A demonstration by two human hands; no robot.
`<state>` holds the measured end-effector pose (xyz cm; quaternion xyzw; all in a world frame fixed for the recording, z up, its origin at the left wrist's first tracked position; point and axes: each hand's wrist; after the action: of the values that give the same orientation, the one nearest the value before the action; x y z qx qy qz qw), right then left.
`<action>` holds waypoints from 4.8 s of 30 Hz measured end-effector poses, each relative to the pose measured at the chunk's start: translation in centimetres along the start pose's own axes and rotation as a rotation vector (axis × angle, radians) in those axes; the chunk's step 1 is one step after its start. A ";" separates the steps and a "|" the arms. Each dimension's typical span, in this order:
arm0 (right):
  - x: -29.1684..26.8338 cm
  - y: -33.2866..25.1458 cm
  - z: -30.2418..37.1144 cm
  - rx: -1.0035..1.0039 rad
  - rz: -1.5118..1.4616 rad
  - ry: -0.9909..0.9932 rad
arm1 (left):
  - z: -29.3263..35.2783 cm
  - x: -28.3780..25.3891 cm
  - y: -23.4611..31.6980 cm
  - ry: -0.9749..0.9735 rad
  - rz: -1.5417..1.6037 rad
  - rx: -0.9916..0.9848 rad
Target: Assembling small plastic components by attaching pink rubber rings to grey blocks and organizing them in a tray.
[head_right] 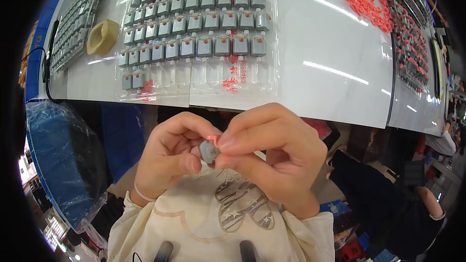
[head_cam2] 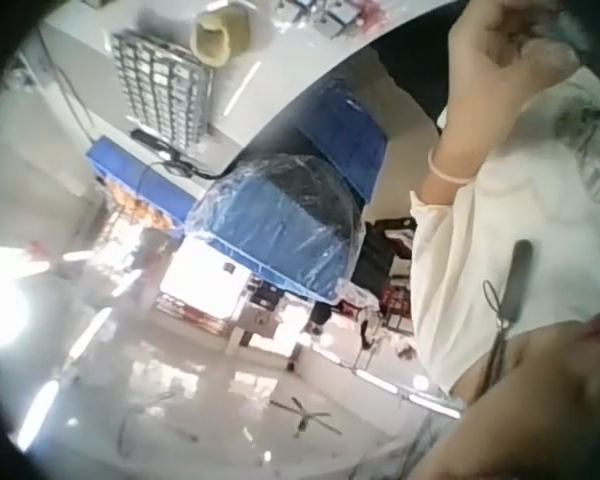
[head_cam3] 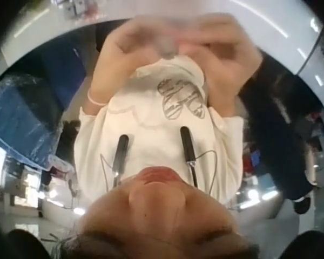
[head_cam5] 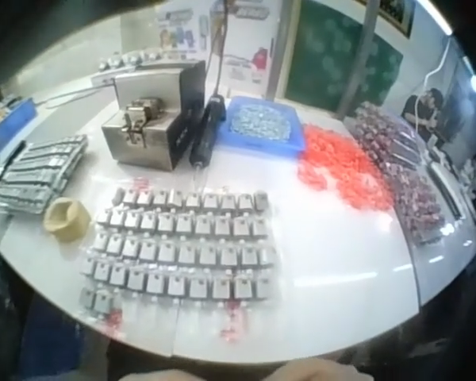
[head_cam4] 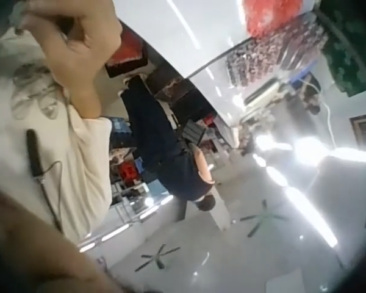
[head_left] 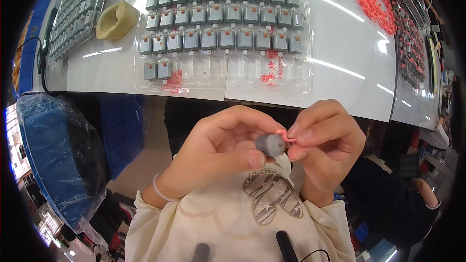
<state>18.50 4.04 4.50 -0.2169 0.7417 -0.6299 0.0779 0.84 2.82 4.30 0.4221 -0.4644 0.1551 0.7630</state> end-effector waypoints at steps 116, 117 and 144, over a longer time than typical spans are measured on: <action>-22.3 0.6 -15.8 0.093 1.286 0.123 | 0.5 -2.8 -0.1 0.021 -0.452 0.541; -22.2 0.2 -15.5 0.042 1.234 0.183 | 0.4 -2.3 0.0 0.091 -0.444 0.473; 0.5 -0.9 -1.0 -0.111 0.819 -0.175 | -0.2 -3.1 -2.6 -0.138 -0.414 0.432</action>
<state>17.91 4.61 5.62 0.0391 0.7901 -0.4852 0.3726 0.95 1.94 0.33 0.6698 -0.3756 0.0625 0.6375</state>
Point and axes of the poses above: each hand's wrist, its own z-axis away from the middle knuckle, its own x-axis out of the palm, y = z × x, and after that the axes turned 14 degrees about -y, right-handed
